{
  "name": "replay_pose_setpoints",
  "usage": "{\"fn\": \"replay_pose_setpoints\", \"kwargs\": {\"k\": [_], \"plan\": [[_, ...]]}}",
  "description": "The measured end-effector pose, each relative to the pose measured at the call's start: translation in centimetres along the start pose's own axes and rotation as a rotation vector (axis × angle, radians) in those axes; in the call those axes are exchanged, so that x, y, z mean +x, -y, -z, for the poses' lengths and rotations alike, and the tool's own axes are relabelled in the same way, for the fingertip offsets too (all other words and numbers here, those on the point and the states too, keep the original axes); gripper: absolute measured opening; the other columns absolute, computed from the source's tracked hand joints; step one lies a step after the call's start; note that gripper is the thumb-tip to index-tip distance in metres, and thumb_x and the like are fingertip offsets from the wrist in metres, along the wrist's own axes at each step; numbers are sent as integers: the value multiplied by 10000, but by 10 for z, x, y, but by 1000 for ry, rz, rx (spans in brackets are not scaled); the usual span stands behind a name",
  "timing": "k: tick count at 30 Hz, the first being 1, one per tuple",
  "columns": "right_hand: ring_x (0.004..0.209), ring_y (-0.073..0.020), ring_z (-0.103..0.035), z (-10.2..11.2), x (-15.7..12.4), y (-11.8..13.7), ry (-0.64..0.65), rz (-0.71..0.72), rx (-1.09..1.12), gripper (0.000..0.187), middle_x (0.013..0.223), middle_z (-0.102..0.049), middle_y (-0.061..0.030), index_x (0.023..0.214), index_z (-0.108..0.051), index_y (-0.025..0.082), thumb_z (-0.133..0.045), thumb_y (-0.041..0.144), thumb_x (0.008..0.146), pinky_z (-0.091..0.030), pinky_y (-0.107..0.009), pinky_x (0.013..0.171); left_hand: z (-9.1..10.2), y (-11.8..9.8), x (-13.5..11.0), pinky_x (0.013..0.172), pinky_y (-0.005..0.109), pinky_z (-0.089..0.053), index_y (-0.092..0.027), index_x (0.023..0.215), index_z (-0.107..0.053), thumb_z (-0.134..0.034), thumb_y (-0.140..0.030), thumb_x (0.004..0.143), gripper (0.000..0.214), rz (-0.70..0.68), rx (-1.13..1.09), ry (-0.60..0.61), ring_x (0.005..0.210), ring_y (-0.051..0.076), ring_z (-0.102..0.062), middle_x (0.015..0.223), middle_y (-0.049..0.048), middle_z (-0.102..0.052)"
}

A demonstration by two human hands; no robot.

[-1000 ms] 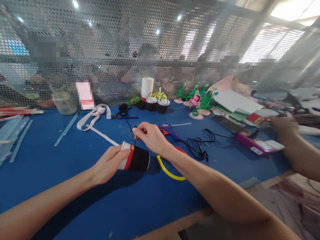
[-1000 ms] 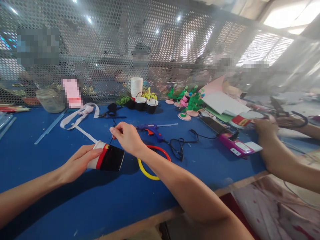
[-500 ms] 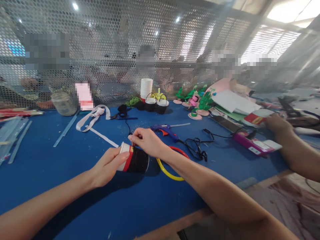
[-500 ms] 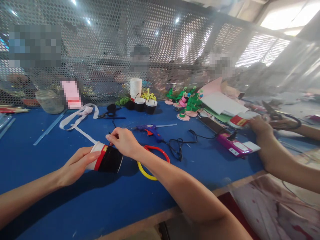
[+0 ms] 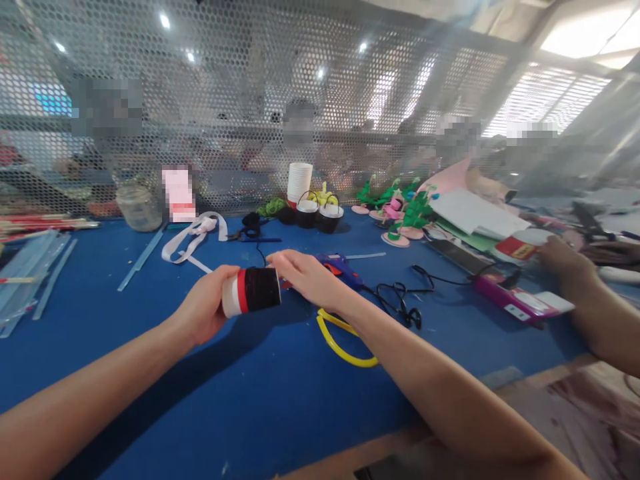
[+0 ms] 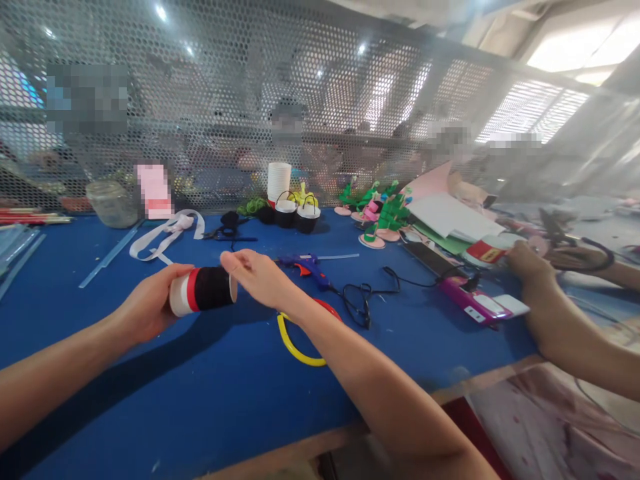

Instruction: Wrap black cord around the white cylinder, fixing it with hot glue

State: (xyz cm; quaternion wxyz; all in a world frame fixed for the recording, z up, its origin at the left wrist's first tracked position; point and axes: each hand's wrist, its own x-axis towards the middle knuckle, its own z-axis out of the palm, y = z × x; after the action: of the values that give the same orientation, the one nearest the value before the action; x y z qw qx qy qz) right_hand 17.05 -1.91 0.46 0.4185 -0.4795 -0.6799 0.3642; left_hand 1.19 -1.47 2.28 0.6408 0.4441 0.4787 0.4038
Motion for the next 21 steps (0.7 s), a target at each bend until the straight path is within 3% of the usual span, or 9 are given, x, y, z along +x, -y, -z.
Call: {"fn": "replay_pose_setpoints", "kwargs": {"k": [4, 9, 13, 16, 19, 21], "plan": [[757, -152, -530, -5, -10, 8, 111, 60, -111, 556, 922, -565, -63, 1109, -438, 164, -583, 438, 647, -419, -280, 655, 3, 1, 5, 359, 201, -357, -147, 549, -478, -466, -237, 664, 147, 101, -99, -12, 336, 86, -444, 399, -40, -470], [731, -149, -527, -9, -9, 3, 101, 44, -111, 538, 863, -567, -41, 1066, -443, 172, -618, 413, 618, -418, -287, 637, 2, -1, 4, 400, 211, -399, -136, 579, -509, -428, -261, 725, 208, 105, -142, 65, 379, 92, -479, 442, -14, -520], [724, -147, -535, -11, -9, 3, 55, 37, -91, 580, 863, -567, -45, 1084, -420, 170, -631, 412, 602, -422, -294, 639, 4, -3, 4, 436, 208, -404, -130, 609, -527, -449, -307, 731, 229, 49, -113, 142, 442, 96, -499, 502, 0, -555], [729, -151, -535, -11, -10, 6, 34, 56, -118, 622, 881, -566, -51, 1088, -430, 168, -659, 414, 564, -427, -304, 655, 6, -1, 6, 425, 204, -369, -137, 596, -510, -464, -317, 718, 223, -14, -81, 120, 429, 86, -457, 484, -22, -516], [767, -161, -536, -7, -11, 10, 60, 47, -79, 612, 933, -554, -67, 1081, -439, 157, -650, 425, 572, -439, -312, 680, 10, 1, 5, 415, 189, -306, -146, 548, -475, -479, -304, 707, 224, -174, 13, 111, 412, 60, -374, 461, -55, -454], [739, -158, -552, -4, -9, 12, 139, -23, 44, 560, 951, -540, -87, 1082, -429, 135, -575, 453, 646, -461, -311, 640, 13, 1, 1, 423, 192, -274, -142, 512, -474, -474, -313, 710, 262, -286, 176, 176, 429, 61, -354, 460, -54, -444]]}}
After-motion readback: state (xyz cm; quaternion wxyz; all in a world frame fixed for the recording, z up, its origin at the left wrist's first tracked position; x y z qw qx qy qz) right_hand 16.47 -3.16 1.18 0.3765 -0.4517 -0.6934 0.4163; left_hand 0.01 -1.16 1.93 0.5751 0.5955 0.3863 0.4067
